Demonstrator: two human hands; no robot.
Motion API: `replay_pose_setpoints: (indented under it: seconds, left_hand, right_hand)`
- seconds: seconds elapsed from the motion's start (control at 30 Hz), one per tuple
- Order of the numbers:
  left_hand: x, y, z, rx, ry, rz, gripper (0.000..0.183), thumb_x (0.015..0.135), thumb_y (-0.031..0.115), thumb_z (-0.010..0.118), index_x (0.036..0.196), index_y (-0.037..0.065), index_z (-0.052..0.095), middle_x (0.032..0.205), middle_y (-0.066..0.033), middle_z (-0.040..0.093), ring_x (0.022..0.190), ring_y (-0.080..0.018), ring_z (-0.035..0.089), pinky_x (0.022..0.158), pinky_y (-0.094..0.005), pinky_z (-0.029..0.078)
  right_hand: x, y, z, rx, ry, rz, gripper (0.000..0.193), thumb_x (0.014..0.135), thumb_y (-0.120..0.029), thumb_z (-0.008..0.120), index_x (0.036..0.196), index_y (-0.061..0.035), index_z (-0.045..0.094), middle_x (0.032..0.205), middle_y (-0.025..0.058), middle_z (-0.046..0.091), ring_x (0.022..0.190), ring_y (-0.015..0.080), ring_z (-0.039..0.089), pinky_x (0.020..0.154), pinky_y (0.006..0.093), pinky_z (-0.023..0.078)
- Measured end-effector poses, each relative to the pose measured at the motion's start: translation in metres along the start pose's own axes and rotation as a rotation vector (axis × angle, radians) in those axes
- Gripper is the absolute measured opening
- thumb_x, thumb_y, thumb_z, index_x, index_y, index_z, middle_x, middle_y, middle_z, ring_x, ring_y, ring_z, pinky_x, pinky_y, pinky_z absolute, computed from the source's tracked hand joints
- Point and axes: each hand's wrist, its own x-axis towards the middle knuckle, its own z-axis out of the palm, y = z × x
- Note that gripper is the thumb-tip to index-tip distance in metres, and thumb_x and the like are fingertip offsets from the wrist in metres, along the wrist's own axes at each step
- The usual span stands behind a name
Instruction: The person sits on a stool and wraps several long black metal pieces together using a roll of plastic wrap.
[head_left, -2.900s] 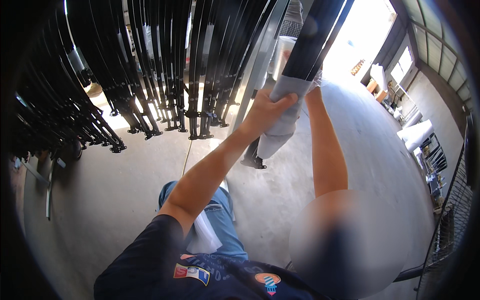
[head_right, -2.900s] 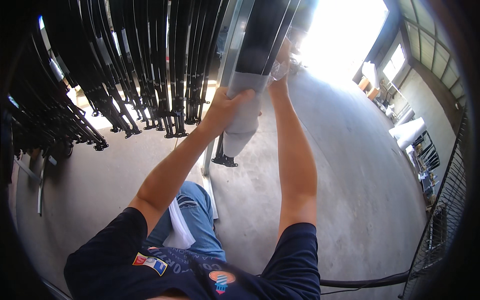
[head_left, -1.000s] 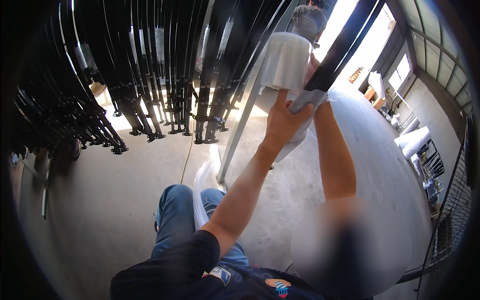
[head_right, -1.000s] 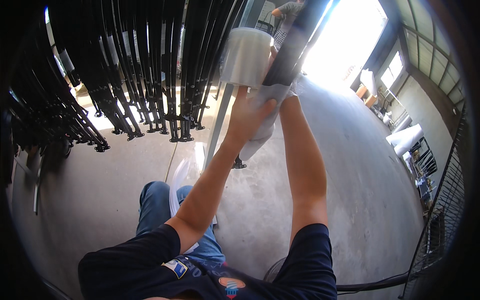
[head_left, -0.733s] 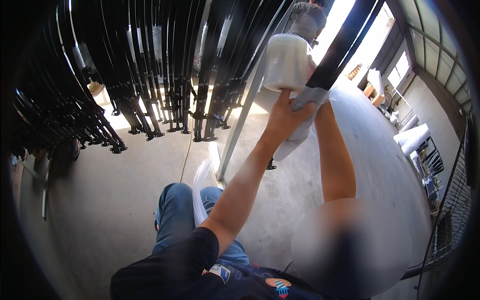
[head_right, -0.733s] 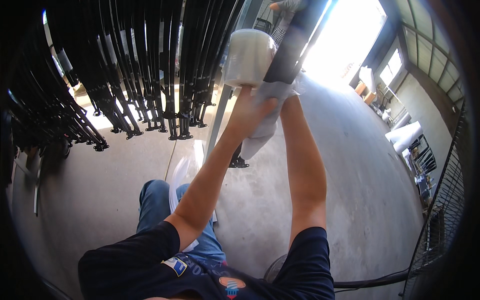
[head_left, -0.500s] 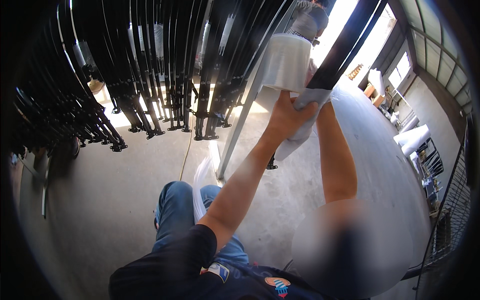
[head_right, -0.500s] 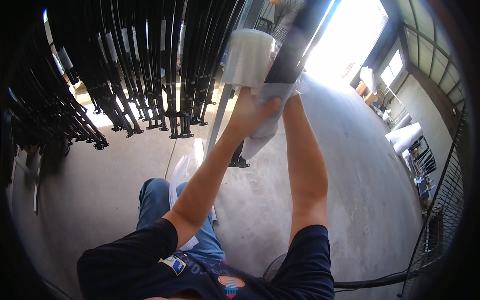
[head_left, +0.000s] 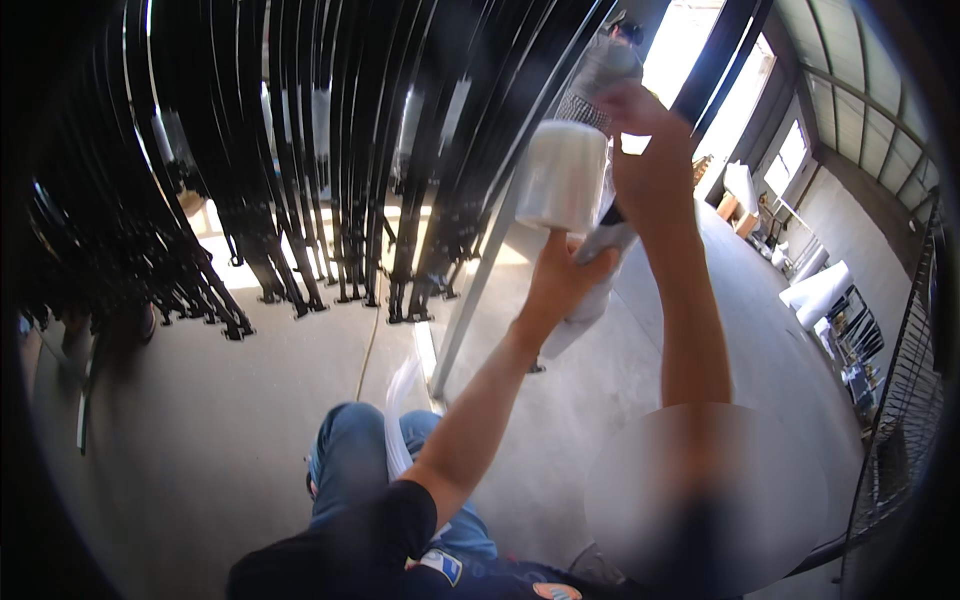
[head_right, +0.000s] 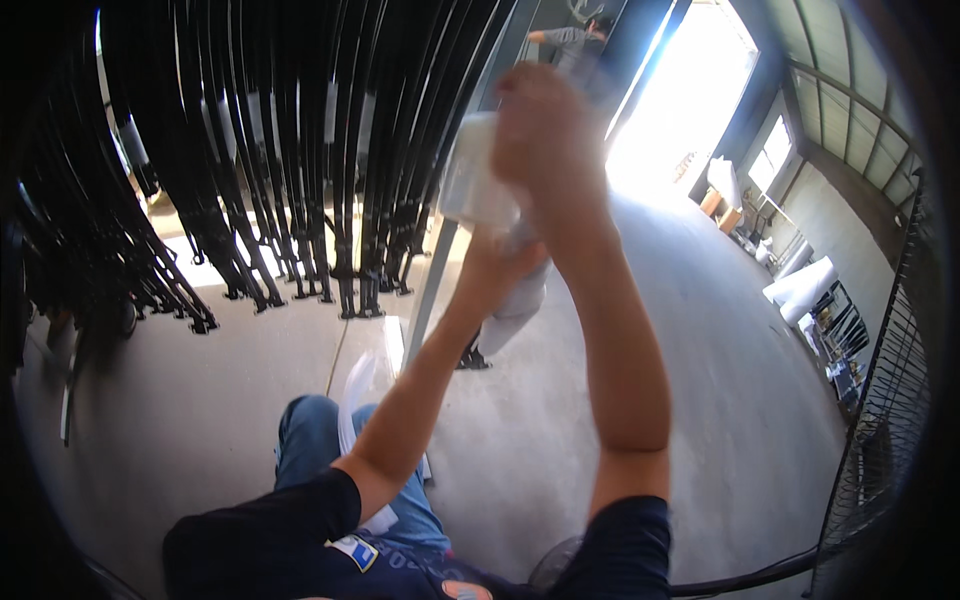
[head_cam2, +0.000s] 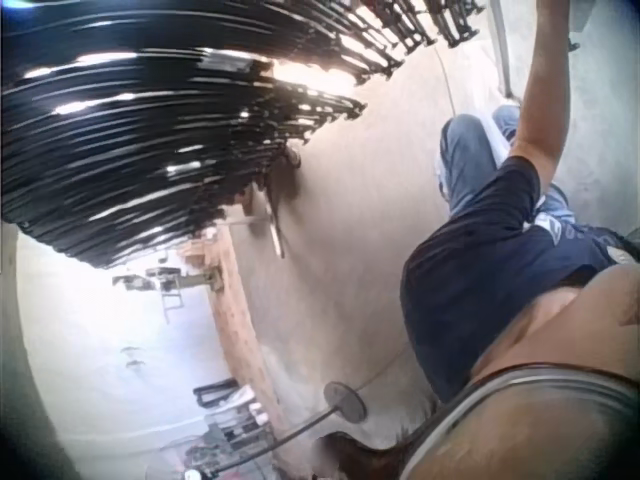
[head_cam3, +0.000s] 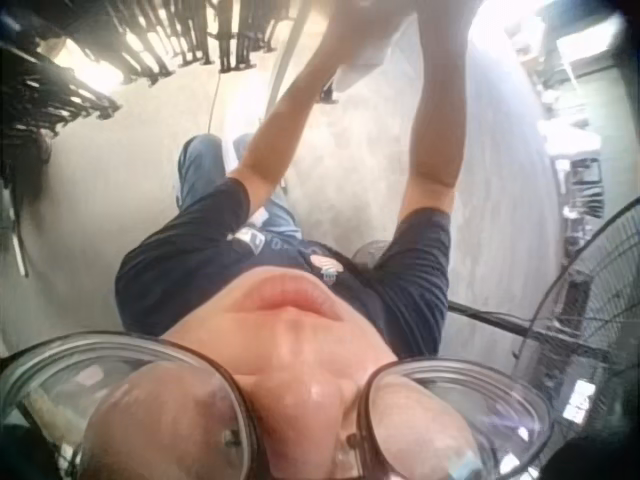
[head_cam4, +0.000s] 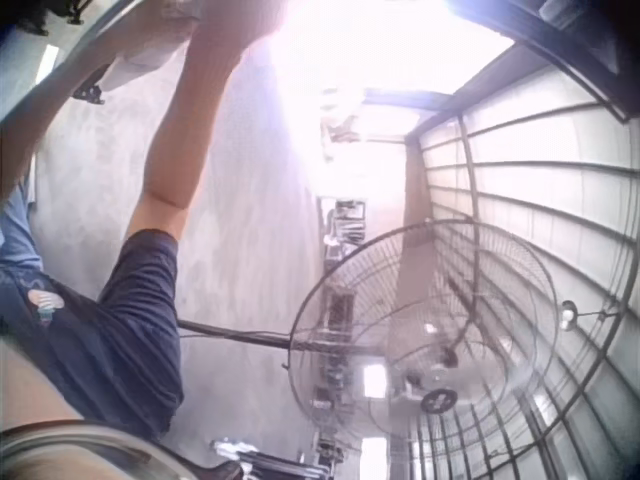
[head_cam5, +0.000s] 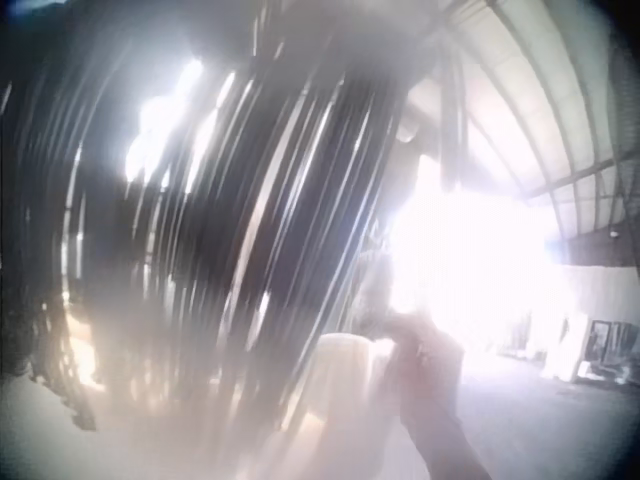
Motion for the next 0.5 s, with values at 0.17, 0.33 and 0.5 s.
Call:
replay_pose_setpoints:
  seconds: [0.17, 0.33, 0.5]
  left_hand:
    - [-0.005, 0.011, 0.008, 0.073, -0.023, -0.045, 0.061, 0.069, 0.027, 0.066, 0.116, -0.001, 0.038, 0.081, -0.0167, 0.062, 0.075, -0.0288, 0.062, 0.068, -0.0341, 0.046]
    - [-0.004, 0.010, 0.006, 0.218, -0.073, -0.092, 0.056, 0.070, 0.029, 0.064, 0.111, -0.001, 0.041, 0.081, -0.0167, 0.063, 0.076, -0.0314, 0.061, 0.069, -0.0357, 0.046]
    - [-0.003, 0.007, 0.008, 0.239, -0.026, -0.042, 0.052, 0.071, 0.030, 0.063, 0.107, 0.000, 0.042, 0.079, -0.0162, 0.062, 0.073, -0.0332, 0.060, 0.068, -0.0374, 0.045]
  right_hand:
    - [0.051, 0.008, 0.037, -0.424, -1.018, 0.220, 0.053, 0.070, -0.052, 0.056, 0.088, -0.0028, 0.064, 0.088, 0.0138, 0.063, 0.087, 0.0255, 0.059, 0.081, 0.0341, 0.041]
    - [0.046, 0.017, 0.053, -0.373, -1.116, 0.262, 0.075, 0.055, -0.063, 0.062, 0.097, -0.0007, 0.061, 0.094, 0.0163, 0.060, 0.092, 0.0260, 0.057, 0.082, 0.0305, 0.040]
    - [0.042, 0.018, 0.046, -0.177, -1.001, 0.072, 0.068, 0.056, -0.055, 0.068, 0.101, -0.0054, 0.059, 0.088, 0.0120, 0.061, 0.082, 0.0217, 0.060, 0.069, 0.0263, 0.045]
